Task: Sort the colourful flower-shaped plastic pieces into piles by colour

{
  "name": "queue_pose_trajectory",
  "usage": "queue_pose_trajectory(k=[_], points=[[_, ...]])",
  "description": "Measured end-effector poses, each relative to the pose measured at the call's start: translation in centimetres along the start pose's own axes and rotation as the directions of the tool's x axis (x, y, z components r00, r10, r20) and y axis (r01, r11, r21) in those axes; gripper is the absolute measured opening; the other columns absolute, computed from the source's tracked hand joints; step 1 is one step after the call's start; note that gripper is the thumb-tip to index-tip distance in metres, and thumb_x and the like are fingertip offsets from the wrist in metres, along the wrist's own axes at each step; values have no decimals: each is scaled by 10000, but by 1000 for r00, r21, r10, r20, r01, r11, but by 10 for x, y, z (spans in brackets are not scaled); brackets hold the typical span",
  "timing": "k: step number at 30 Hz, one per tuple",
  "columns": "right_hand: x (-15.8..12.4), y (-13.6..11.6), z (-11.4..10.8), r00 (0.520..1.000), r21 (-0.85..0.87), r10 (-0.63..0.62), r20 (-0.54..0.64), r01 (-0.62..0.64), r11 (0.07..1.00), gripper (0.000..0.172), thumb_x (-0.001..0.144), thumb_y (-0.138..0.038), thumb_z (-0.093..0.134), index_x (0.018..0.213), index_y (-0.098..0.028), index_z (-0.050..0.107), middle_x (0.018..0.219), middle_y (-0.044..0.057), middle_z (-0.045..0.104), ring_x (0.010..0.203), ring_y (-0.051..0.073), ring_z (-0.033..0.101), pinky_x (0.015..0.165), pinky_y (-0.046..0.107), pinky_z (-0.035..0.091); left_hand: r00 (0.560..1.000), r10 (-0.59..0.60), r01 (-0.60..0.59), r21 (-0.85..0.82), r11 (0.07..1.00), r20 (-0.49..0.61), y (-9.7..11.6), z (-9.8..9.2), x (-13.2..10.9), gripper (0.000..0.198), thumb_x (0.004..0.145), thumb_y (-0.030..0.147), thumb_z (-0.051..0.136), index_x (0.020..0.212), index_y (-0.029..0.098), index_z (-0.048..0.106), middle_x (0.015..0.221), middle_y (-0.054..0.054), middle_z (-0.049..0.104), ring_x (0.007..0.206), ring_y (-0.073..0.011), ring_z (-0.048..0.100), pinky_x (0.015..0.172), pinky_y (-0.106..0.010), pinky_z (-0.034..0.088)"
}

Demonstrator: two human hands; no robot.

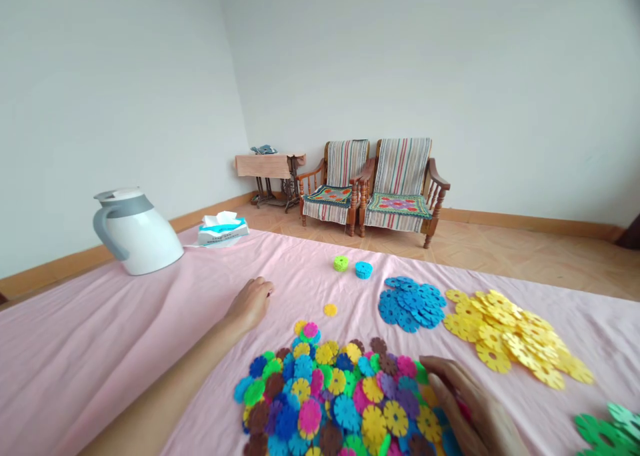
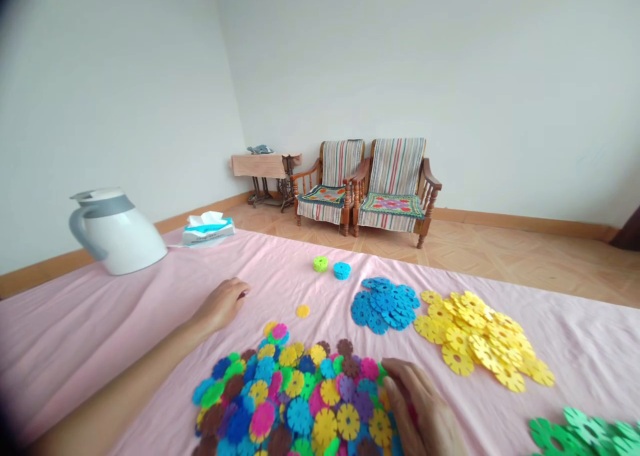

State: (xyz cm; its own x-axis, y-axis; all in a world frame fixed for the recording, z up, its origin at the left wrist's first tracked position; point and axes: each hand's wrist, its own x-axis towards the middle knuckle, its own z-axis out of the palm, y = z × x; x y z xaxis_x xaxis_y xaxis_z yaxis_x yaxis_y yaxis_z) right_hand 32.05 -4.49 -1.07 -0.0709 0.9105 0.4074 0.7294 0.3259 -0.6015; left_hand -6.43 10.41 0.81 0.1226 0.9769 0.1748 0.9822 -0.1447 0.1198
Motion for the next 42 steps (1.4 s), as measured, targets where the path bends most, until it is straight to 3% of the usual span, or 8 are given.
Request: queue_pose_trajectory(k=[7,11,14,18,22,28,37,42], points=[[2,-17,-12,998,-38,6,67,-4,999,294,908,-391,400,1023,-229,617,1015,51,698,927,187,658,824,258,538,997,-64,61,-74,995,-43,1,-3,-1,201,753,65,465,727,182,626,813,-48,632,858,-206,603,819,-294,427],[1,-10,-6,997,-27,19,69,-17,999,289,913,-386,382,996,-232,612,1003,52,686,937,192,646,830,281,529,994,-89,76,-176,981,-65,4,-8,-8,253,768,80,431,867,190,636,812,-30,682,822,-190,642,781,-287,464],[-1,-2,3,998,0,13,67,-13,1000,295,922,-386,364,1025,-222,587,1006,70,671,945,202,630,839,311,517,1000,-26,18,-335,942,-18,30,-16,-27,297,775,110,428,1000,172,612,771,0,702,718,-143,663,711,-237,502],[-2,2,7,995,31,27,93,-30,999,285,933,-378,343,1034,-216,556,1028,79,644,962,204,609,854,329,494,961,253,-94,-728,679,112,81,-26,-58,304,762,129,467,1024,113,620,818,-47,710,732,-149,671,692,-240,520],[-2,5,9,995,42,26,94,-30,999,276,932,-386,338,1005,-226,550,1010,73,633,953,205,596,852,335,479,938,345,-250,-664,704,12,108,-20,-60,322,783,107,455,1025,154,661,993,-55,703,908,-161,648,806,-256,498],[-2,17,17,995,24,29,100,-32,999,276,931,-392,335,978,-232,556,973,62,633,922,201,596,835,338,469,906,421,-406,-366,837,-42,112,9,-25,500,702,-25,413,1116,164,620,1180,-82,609,1113,-203,523,993,-331,393],[-2,22,22,999,-16,-27,31,28,999,277,917,-384,364,952,-224,586,924,51,647,877,192,613,796,307,481,856,516,-451,-436,779,35,112,-5,-44,402,657,-13,400,835,173,708,836,-33,690,784,-145,627,743,-216,490],[-2,19,19,999,-40,-30,19,31,999,278,905,-392,387,948,-223,603,917,51,660,867,193,622,780,297,490,947,292,-314,-582,750,-135,97,-7,-55,429,664,-10,354,863,156,695,875,-31,706,805,-132,647,756,-219,492]])
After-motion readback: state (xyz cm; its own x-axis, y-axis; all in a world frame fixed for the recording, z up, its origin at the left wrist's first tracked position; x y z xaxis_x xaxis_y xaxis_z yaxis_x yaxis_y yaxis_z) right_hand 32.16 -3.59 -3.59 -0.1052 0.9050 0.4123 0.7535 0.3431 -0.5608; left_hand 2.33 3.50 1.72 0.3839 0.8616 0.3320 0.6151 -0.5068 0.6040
